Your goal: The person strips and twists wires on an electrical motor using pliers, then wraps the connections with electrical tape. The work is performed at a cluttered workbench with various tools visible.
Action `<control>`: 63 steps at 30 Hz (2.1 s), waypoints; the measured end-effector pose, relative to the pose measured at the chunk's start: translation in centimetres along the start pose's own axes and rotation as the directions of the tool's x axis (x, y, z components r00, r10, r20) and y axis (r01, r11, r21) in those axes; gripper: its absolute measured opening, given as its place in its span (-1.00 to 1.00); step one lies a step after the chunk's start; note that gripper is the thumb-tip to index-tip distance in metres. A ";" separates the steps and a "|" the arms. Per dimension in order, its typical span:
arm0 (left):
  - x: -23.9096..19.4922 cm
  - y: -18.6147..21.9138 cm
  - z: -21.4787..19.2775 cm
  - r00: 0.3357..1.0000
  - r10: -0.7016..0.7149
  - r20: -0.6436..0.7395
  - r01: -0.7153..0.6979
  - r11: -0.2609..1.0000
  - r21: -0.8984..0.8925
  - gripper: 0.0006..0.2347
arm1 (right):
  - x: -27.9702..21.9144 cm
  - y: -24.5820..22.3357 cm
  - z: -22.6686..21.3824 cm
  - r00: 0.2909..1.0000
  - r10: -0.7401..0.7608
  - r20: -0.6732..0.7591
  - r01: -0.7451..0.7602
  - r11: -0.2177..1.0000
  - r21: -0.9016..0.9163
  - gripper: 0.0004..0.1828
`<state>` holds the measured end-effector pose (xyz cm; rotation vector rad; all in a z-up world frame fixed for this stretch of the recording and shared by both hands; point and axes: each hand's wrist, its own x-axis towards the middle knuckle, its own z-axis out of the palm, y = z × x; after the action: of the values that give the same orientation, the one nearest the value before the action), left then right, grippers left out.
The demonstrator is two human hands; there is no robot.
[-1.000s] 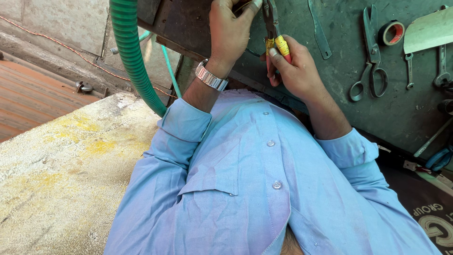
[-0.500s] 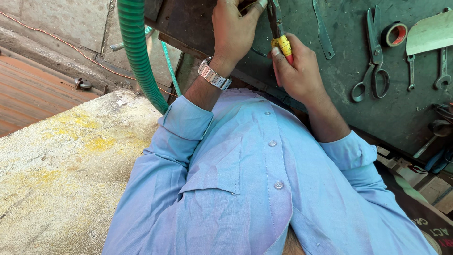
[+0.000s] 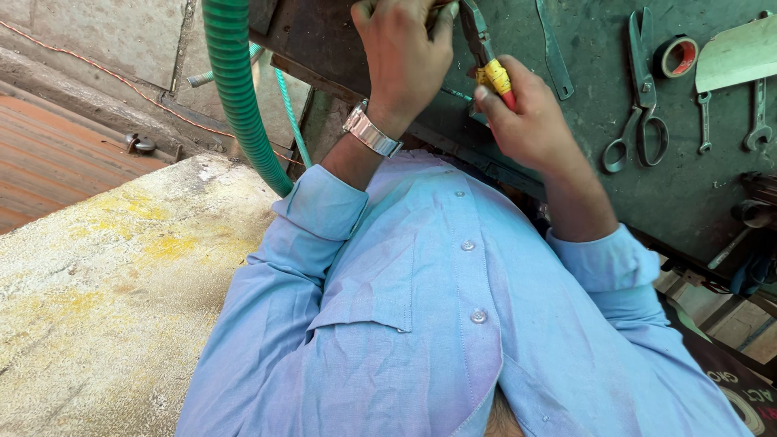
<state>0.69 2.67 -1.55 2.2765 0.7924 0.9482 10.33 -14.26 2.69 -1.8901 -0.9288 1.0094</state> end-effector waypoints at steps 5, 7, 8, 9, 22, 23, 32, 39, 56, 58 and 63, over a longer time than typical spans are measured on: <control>-0.2 0.1 -0.9 0.959 0.266 0.103 -0.281 0.942 0.186 -0.80 | -0.5 -1.4 -2.5 0.926 0.312 0.211 -0.361 0.894 0.265 -0.57; -0.1 -0.2 -1.3 0.922 0.364 0.136 -0.386 0.896 0.221 -0.75 | -0.3 -2.6 -3.8 0.905 0.321 0.280 -0.413 0.821 0.395 -0.52; 0.0 -0.3 -1.6 0.906 0.395 0.150 -0.420 0.882 0.213 -0.74 | 0.1 -3.1 -4.2 0.880 0.351 0.321 -0.463 0.784 0.413 -0.53; 0.3 0.0 -1.2 0.884 0.440 0.159 -0.464 0.867 0.181 -0.73 | 0.4 -3.5 -5.2 0.857 0.390 0.337 -0.509 0.743 0.435 -0.54; 1.7 0.6 -0.7 0.957 -0.169 0.234 0.259 0.862 -0.435 -0.87 | -0.7 -0.5 -2.7 0.988 -0.150 0.042 0.150 0.989 -0.007 -0.34; 1.8 0.3 -0.8 0.961 -0.159 0.227 0.245 0.870 -0.429 -0.87 | -0.9 0.1 -2.2 0.979 -0.204 0.013 0.204 0.979 0.005 -0.34; 1.4 -1.0 0.0 0.931 -0.288 0.224 0.361 0.818 -0.447 -0.87 | -0.6 -0.2 -0.8 0.993 -0.119 0.015 0.120 0.993 -0.025 -0.33; 1.3 1.3 -1.3 0.999 -0.018 0.036 0.020 0.997 -0.075 -0.94 | -0.7 -2.2 -3.6 0.984 0.053 0.173 -0.078 0.986 0.146 -0.37; 0.8 -1.3 1.0 0.900 -0.340 0.272 0.435 0.738 -0.517 -0.90 | -1.3 0.1 -2.8 0.996 -0.036 0.082 -0.004 0.898 0.439 -0.36; 0.4 -1.3 1.0 0.897 -0.344 0.277 0.441 0.711 -0.547 -0.90 | -1.8 0.8 -2.4 0.984 0.122 0.130 -0.178 0.654 0.735 -0.30; 0.1 -0.3 0.9 0.940 -0.290 0.181 0.341 0.751 -0.565 -0.90 | -2.4 2.2 -1.1 0.993 0.070 0.098 -0.120 0.597 0.793 -0.29</control>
<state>1.38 2.74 -2.25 1.5629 0.6935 0.7916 10.87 -17.56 1.91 -1.1317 -0.2749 1.2718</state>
